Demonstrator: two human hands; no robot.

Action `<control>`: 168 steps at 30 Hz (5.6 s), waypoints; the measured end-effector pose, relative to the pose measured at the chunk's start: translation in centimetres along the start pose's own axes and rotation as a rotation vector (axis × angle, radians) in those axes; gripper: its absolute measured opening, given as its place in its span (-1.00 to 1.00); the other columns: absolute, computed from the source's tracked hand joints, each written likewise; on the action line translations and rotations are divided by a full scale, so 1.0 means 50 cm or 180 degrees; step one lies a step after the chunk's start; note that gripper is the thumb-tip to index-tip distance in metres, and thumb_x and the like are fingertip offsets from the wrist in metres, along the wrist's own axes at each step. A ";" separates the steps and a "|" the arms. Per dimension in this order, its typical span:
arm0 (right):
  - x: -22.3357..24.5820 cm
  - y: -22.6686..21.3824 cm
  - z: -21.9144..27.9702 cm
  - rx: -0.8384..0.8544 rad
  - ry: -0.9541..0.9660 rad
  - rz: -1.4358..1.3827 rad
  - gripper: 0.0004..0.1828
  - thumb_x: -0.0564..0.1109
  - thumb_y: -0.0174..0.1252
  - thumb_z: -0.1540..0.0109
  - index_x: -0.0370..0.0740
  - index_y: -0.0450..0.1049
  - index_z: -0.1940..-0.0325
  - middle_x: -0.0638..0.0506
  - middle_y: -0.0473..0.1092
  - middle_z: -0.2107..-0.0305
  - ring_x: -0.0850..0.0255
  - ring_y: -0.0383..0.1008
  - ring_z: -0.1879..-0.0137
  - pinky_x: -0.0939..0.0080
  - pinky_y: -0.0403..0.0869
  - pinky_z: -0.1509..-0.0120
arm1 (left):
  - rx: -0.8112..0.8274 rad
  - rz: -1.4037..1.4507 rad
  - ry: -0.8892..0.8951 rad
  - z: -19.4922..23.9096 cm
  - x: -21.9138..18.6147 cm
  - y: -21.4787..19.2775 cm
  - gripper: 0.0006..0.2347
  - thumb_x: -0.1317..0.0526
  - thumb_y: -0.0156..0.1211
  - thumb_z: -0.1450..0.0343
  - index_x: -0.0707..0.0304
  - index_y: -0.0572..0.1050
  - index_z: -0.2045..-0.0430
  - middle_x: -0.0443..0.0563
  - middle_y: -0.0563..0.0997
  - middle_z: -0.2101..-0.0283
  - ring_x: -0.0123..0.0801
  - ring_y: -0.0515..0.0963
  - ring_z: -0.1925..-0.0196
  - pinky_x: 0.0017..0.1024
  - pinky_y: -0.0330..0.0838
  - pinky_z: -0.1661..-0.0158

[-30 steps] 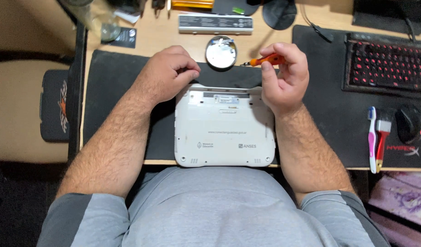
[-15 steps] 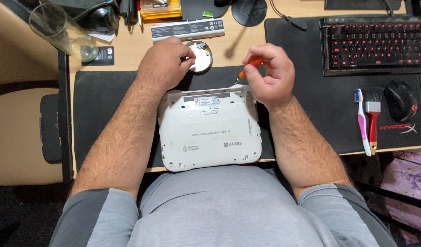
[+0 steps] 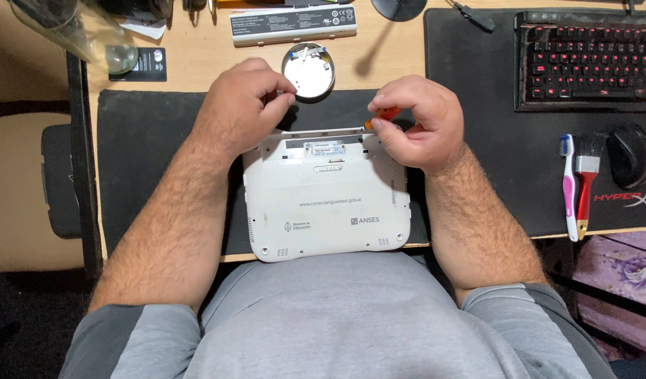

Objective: The person uses a screwdriver to unscrew multiple screws from the back panel of a white laptop resting on their lap. They remove each screw and place it into a small round container on the desk.

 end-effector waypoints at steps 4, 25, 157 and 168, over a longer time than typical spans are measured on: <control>0.005 0.012 -0.007 0.0126 -0.0048 0.0011 -0.77 -0.45 0.27 -0.21 -0.32 0.49 0.10 -0.12 0.53 0.33 0.07 0.56 0.23 0.17 0.53 0.13 | -0.0135 0.0305 0.0235 0.027 0.020 0.007 -0.96 0.29 0.31 -0.42 0.13 0.68 0.36 -0.16 0.53 0.36 -0.44 0.52 0.31 -0.45 0.40 0.31; 0.016 0.012 -0.024 0.0565 -0.0710 0.0366 -0.81 -0.20 0.47 -0.30 -0.28 0.57 0.13 -0.13 0.44 0.39 0.06 0.39 0.36 0.09 0.34 0.27 | 0.0104 0.0114 0.0953 0.026 0.012 0.025 -0.94 0.30 0.23 -0.38 0.13 0.65 0.41 -0.17 0.59 0.37 -0.37 0.55 0.29 -0.36 0.37 0.38; -0.009 0.020 -0.013 0.0450 -0.0273 -0.0549 -0.76 -0.23 0.31 -0.22 -0.41 0.63 0.06 -0.29 0.47 0.23 0.00 0.47 0.24 0.02 0.47 0.15 | 0.0460 -0.0471 0.0861 0.007 -0.087 0.074 -0.96 0.30 0.24 -0.43 0.08 0.53 0.38 -0.05 0.51 0.38 -0.26 0.63 0.21 -0.31 0.57 0.24; 0.011 0.022 -0.020 0.0417 -0.0225 0.0090 -0.64 -0.54 0.36 -0.10 -0.35 0.64 0.07 -0.22 0.50 0.32 -0.06 0.51 0.26 -0.02 0.52 0.14 | 0.0421 -0.0481 0.0901 0.010 -0.087 0.076 -0.97 0.30 0.26 -0.43 0.10 0.54 0.37 -0.04 0.51 0.38 -0.26 0.63 0.20 -0.32 0.57 0.24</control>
Point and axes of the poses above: each hand's wrist, its own z-axis away from the middle knuckle, its own y-axis out of the palm, x = y × z, the point moved 2 cm from there along -z, towards the middle knuckle
